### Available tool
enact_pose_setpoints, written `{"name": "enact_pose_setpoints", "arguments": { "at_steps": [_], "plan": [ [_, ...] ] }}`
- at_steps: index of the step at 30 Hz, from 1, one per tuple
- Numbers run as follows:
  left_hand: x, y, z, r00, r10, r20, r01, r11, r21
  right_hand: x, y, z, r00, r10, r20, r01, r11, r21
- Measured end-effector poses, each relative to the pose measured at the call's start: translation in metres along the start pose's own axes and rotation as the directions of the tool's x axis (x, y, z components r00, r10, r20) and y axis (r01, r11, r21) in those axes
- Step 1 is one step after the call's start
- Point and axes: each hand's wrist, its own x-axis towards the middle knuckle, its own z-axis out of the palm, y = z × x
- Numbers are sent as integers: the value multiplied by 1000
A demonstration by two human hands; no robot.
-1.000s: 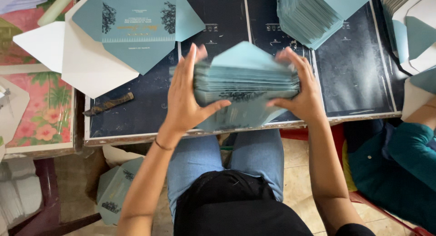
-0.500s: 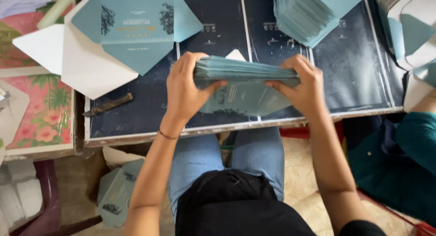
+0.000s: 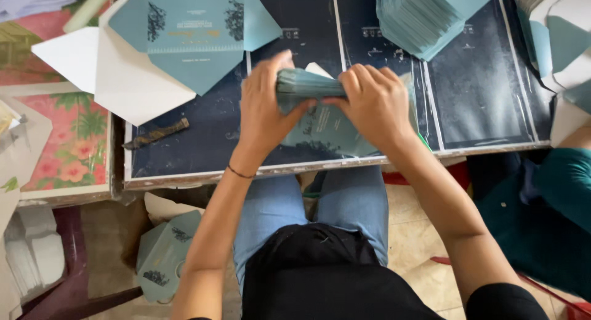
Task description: The person sits on a low stool and handles a stack of light blue envelopes. They repeatedly pick up the stack, fan through the envelopes to separate them, and then place the stack back down on the table.
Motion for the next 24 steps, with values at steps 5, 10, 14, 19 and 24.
{"name": "enact_pose_setpoints", "arguments": {
  "at_steps": [5, 10, 14, 19, 24],
  "plan": [
    [-20, 2, -23, 997, -49, -64, 53, 996, 67, 13, 17, -66, 995, 98, -36, -100, 992, -77],
    [-57, -6, -39, 973, -217, -75, 215, 976, -26, -6, 17, -1, 991, 134, 4, -129, 963, -235],
    [-97, 9, -31, 857, -508, 85, 515, 849, -118, -29, 31, 3, 961, 262, -89, -271, 957, -107],
    [-75, 40, -28, 824, -470, 315, 559, 763, -325, -40, 33, -25, 743, 667, -47, -502, 602, 621],
    [-7, 60, -47, 940, -257, 223, 334, 823, -459, -59, 12, 18, 487, 830, 273, -384, -77, 920]
  ]
}}
